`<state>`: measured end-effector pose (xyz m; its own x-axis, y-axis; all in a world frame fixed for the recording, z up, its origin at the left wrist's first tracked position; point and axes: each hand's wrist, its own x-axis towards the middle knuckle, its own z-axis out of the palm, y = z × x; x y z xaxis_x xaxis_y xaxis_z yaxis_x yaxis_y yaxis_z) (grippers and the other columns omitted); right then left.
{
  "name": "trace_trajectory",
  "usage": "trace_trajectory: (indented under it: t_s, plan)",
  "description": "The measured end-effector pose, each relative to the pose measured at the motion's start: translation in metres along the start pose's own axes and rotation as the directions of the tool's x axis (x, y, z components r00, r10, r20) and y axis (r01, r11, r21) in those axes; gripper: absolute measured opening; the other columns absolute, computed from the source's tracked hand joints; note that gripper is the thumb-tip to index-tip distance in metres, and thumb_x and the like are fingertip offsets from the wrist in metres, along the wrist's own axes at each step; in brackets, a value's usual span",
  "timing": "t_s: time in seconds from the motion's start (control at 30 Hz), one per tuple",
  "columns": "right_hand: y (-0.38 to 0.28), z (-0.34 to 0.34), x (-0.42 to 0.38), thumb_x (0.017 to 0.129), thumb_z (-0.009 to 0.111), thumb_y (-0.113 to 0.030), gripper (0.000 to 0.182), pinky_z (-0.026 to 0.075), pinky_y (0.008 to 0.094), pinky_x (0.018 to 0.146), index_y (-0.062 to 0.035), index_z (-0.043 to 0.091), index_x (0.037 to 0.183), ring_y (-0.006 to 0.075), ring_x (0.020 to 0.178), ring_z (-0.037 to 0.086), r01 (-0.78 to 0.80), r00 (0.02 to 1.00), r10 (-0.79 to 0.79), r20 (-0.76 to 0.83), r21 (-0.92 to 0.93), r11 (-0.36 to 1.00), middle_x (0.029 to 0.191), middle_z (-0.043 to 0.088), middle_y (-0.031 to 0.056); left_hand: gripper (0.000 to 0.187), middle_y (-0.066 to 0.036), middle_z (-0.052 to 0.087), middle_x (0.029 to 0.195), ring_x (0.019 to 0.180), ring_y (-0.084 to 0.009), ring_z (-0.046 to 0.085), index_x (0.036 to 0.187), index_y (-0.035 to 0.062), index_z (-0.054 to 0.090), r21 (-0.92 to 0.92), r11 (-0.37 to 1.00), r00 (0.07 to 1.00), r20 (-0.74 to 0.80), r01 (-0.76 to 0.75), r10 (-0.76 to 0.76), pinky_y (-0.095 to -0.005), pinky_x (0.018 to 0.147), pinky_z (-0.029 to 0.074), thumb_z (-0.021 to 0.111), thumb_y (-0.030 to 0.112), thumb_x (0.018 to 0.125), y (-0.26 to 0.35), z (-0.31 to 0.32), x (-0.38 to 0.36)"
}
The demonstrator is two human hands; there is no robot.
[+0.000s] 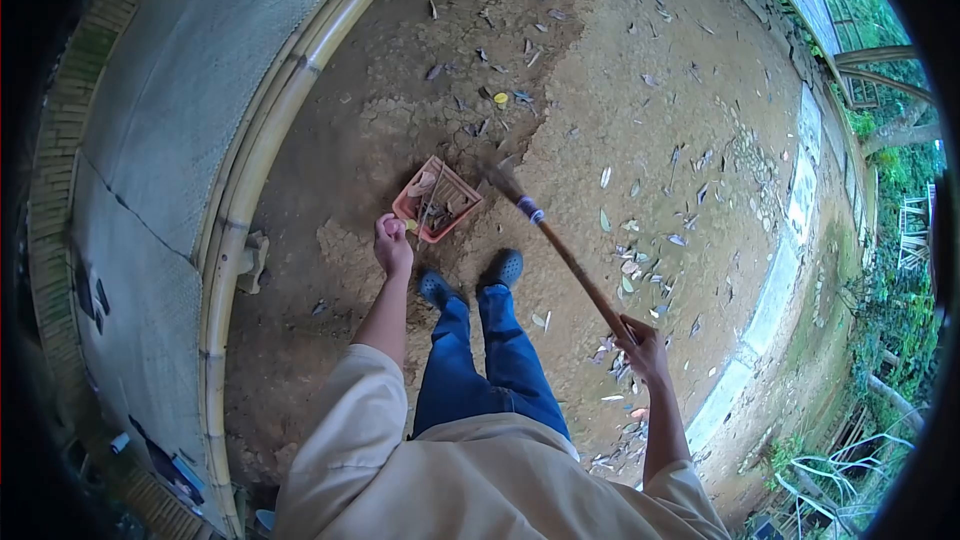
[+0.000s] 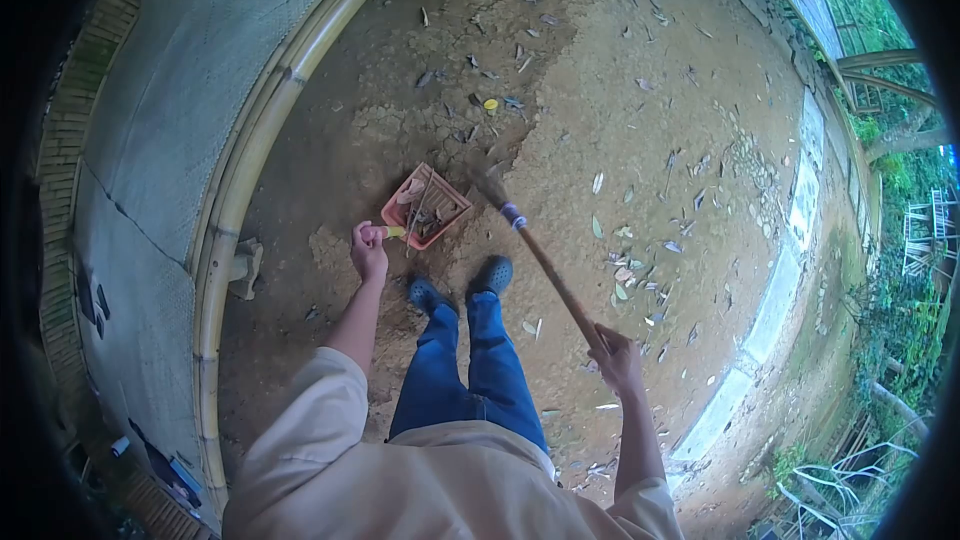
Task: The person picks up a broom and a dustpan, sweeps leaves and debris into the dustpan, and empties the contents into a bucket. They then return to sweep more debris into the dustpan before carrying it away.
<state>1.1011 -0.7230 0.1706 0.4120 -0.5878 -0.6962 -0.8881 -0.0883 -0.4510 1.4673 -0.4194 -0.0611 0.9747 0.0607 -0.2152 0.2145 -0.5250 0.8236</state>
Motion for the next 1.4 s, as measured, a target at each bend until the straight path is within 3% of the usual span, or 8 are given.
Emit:
trace_trajectory:
  t_s: [0.17, 0.4, 0.7, 0.9, 1.0, 1.13, 1.23, 1.4]
  plan:
    - [-0.035, -0.027, -0.055, 0.076, 0.071, 0.000, 0.053, 0.042, 0.0237, 0.050, 0.0000, 0.061, 0.127, 0.0070, 0.057, 0.053, -0.138, 0.990, 0.121, 0.074, 0.298, 0.945, 0.082, 0.068, 0.0036, 0.033, -0.013, 0.062, 0.114, 0.103, -0.0271, 0.063, 0.119, 0.0074, 0.056, -0.087, 0.996, 1.000, 0.016, 0.021, -0.020, -0.0359, 0.087, 0.052, 0.068, 0.007, 0.088, -0.005, 0.003, -0.002]
    - [-0.039, -0.035, -0.065, 0.075, 0.071, -0.001, 0.054, 0.043, 0.0234, 0.052, 0.0021, 0.061, 0.127, 0.0071, 0.058, 0.054, -0.096, 0.995, 0.100, -0.003, 0.258, 0.961, 0.078, 0.065, 0.0018, 0.031, -0.013, 0.064, 0.107, 0.097, -0.0238, 0.065, 0.118, 0.0067, 0.056, -0.099, 0.995, 1.000, -0.001, 0.016, -0.016, -0.0342, 0.084, 0.053, 0.065, 0.001, 0.089, -0.006, 0.003, -0.004]
    - [-0.033, -0.001, -0.016, 0.075, 0.073, -0.011, 0.054, 0.053, 0.0345, 0.081, -0.0045, 0.062, 0.127, 0.0244, 0.094, 0.070, 0.103, 0.985, -0.116, -0.131, -0.100, 0.990, 0.107, 0.071, 0.0172, 0.033, -0.013, 0.062, 0.114, 0.103, -0.0235, 0.063, 0.119, 0.0069, 0.056, -0.117, 0.991, 0.998, 0.027, 0.059, -0.056, -0.0336, 0.088, 0.052, 0.068, 0.005, 0.088, -0.015, 0.002, 0.002]
    - [-0.035, 0.023, 0.005, 0.075, 0.074, -0.018, 0.053, 0.053, 0.0380, 0.080, -0.0118, 0.064, 0.126, 0.0306, 0.091, 0.070, 0.090, 0.992, -0.103, -0.075, -0.162, 0.983, 0.103, 0.070, 0.0197, 0.032, -0.012, 0.062, 0.112, 0.101, -0.0224, 0.063, 0.119, 0.0077, 0.057, 0.074, 0.996, 0.999, 0.006, 0.054, -0.054, -0.0329, 0.087, 0.052, 0.069, 0.008, 0.089, 0.004, -0.006, -0.005]
    - [-0.028, 0.007, -0.007, 0.074, 0.075, -0.012, 0.052, 0.053, 0.0366, 0.076, -0.0087, 0.064, 0.125, 0.0254, 0.085, 0.070, 0.216, 0.975, -0.222, -0.020, -0.162, 0.963, 0.099, 0.071, 0.0182, 0.034, -0.012, 0.062, 0.112, 0.101, -0.0231, 0.062, 0.119, 0.0078, 0.057, -0.097, 0.992, 0.997, 0.001, 0.074, -0.074, -0.0338, 0.087, 0.051, 0.070, 0.009, 0.088, -0.019, 0.000, 0.000]
    - [-0.032, -0.014, -0.051, 0.072, 0.075, -0.001, 0.049, 0.051, 0.0297, 0.072, -0.0027, 0.066, 0.120, 0.0117, 0.080, 0.065, 0.138, 0.990, -0.136, 0.032, -0.061, 0.989, 0.092, 0.073, 0.0111, 0.033, -0.011, 0.062, 0.112, 0.101, -0.0223, 0.062, 0.119, 0.0072, 0.056, -0.192, 0.980, 0.998, -0.016, 0.057, -0.061, -0.0336, 0.088, 0.051, 0.069, 0.008, 0.089, -0.024, 0.000, 0.000]
    - [-0.033, -0.025, -0.076, 0.073, 0.074, 0.004, 0.050, 0.051, 0.0253, 0.065, 0.0028, 0.064, 0.122, 0.0099, 0.076, 0.063, 0.073, 0.994, -0.073, 0.079, 0.003, 0.997, 0.096, 0.071, 0.0082, 0.032, -0.010, 0.061, 0.112, 0.102, -0.0198, 0.062, 0.120, 0.0066, 0.056, -0.028, 0.998, 0.998, -0.016, 0.054, -0.054, -0.0319, 0.088, 0.051, 0.067, 0.006, 0.090, -0.014, -0.010, -0.002]
    - [-0.057, -0.033, -0.086, 0.073, 0.073, 0.003, 0.050, 0.048, 0.0245, 0.060, 0.0038, 0.063, 0.123, 0.0087, 0.070, 0.061, 0.049, 0.997, -0.052, 0.063, 0.050, 0.998, 0.090, 0.071, 0.0066, 0.033, -0.012, 0.060, 0.113, 0.102, -0.0205, 0.062, 0.120, 0.0050, 0.055, -0.276, 0.959, 0.997, -0.019, 0.060, -0.068, -0.0328, 0.088, 0.052, 0.066, 0.003, 0.090, -0.033, -0.011, 0.007]
